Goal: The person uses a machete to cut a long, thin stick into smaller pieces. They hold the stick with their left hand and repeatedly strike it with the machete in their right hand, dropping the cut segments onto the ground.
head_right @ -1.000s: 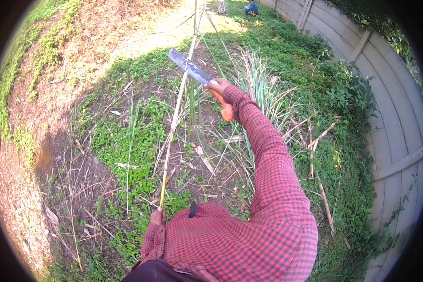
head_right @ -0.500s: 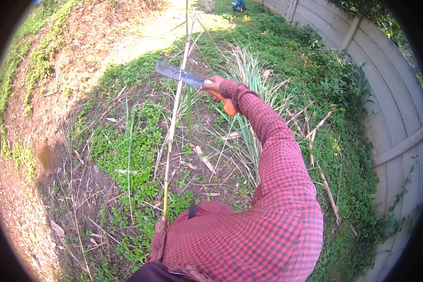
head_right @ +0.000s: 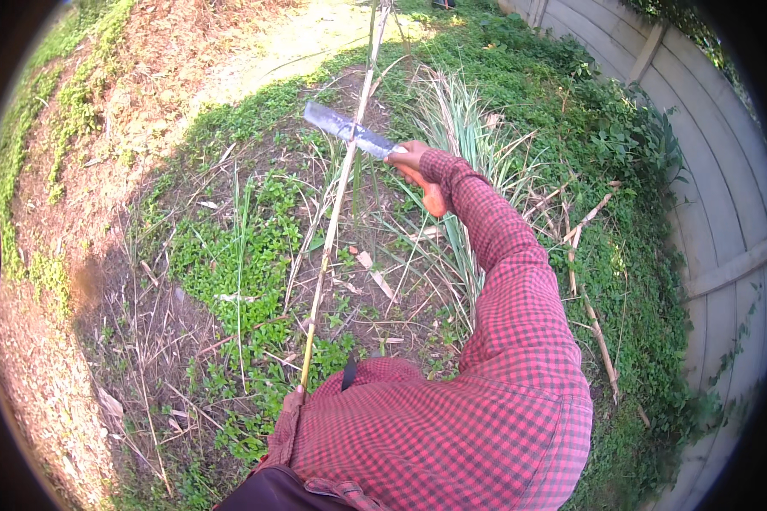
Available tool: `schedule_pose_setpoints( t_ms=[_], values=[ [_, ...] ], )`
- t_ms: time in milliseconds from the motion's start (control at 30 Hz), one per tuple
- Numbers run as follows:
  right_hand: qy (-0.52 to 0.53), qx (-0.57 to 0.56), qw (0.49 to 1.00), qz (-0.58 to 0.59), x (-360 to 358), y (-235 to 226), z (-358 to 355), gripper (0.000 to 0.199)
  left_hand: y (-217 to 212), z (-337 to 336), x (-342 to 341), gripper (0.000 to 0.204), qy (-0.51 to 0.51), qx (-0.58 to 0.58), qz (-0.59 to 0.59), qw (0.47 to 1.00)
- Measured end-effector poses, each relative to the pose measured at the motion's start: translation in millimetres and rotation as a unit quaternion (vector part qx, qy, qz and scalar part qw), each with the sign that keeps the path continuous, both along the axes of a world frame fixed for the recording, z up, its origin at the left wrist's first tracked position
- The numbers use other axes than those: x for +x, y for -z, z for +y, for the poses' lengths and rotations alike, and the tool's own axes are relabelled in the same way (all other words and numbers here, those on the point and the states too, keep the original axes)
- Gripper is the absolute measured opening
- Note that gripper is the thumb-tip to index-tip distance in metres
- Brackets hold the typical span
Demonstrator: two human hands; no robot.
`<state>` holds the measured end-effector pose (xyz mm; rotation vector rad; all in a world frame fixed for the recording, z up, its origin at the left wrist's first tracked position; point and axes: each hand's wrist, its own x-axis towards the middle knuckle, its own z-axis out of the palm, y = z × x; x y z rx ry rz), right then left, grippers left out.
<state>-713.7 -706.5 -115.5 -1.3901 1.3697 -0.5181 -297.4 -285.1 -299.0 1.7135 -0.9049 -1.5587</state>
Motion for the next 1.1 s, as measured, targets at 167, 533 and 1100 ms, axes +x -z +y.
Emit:
schedule_pose_setpoints(
  t_ms=[167,533,1100],
  values=[
    [0.018,-0.048,0.999,0.011,2,-1,19,0.036,90,17,35,0.047,0.020,0.016,0.016,1.000],
    [0.043,0.016,0.990,-0.134,19,75,131,0.039,-21,-38,9,0.020,0.027,-0.094,-0.085,0.992],
    [0.542,0.389,0.745,-0.014,-18,370,472,0.034,-119,-225,76,0.033,0.111,-0.145,-0.143,0.973]
  ],
)
